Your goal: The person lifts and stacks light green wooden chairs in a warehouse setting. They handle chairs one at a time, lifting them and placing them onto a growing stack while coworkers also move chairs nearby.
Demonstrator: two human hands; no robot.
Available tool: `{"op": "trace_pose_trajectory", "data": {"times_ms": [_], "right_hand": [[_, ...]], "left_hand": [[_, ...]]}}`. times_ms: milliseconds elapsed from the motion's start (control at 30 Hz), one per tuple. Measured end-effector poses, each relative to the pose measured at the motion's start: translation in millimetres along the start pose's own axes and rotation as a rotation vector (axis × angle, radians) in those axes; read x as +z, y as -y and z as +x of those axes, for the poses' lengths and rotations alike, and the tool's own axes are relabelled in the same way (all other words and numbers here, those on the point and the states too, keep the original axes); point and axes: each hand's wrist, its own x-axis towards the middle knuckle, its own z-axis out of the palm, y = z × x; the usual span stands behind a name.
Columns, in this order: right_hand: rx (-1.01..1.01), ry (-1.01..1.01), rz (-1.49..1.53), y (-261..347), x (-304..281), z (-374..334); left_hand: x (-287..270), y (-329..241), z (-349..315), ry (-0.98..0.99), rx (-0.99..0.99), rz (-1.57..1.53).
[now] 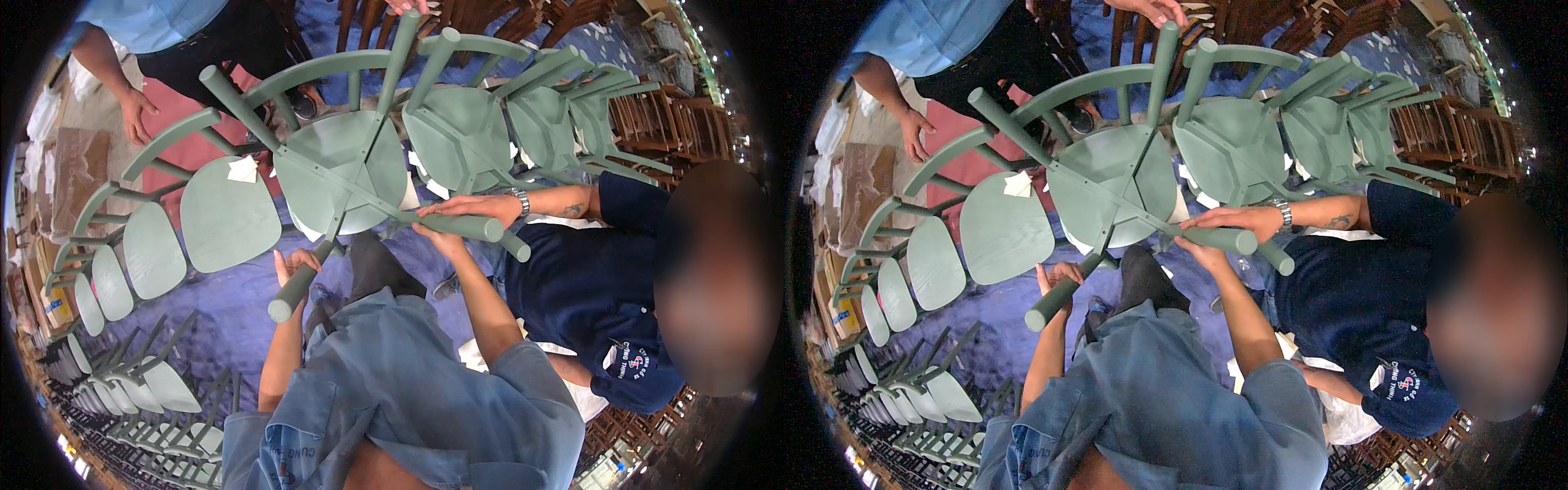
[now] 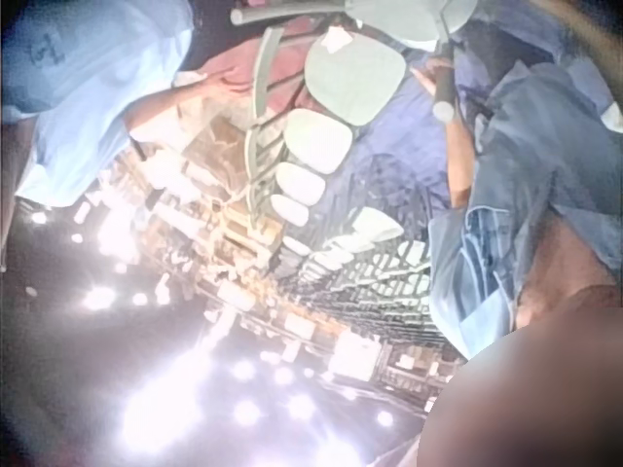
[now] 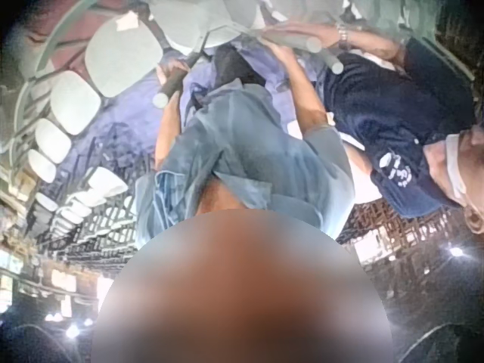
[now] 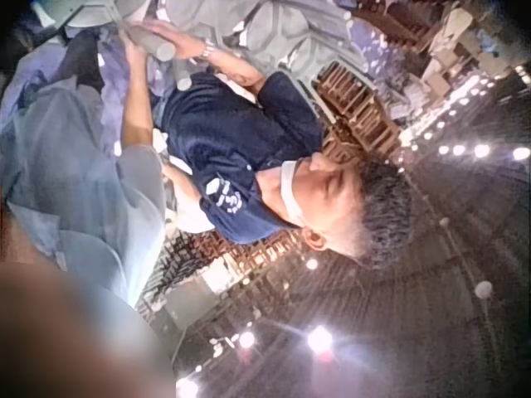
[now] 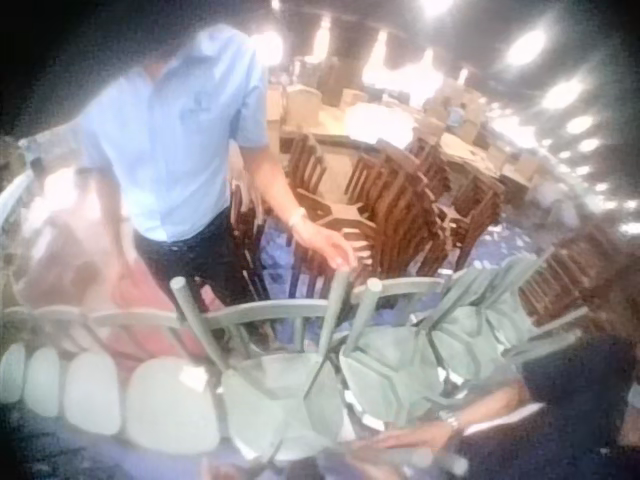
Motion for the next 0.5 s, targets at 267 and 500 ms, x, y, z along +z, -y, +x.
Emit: {"op": "trace_pose_trajectory", "data": {"times_ms": [267, 500], "right_hand": [[0.113, -0.034, -0.050, -29, 16, -19], [0.430, -0.073, 0.181, -40, 33, -37]], "left_hand": [[-12, 32, -22, -0.156, -0.053, -0.070], [-29, 74, -45, -0.244, -0.104, -0.077]]}}
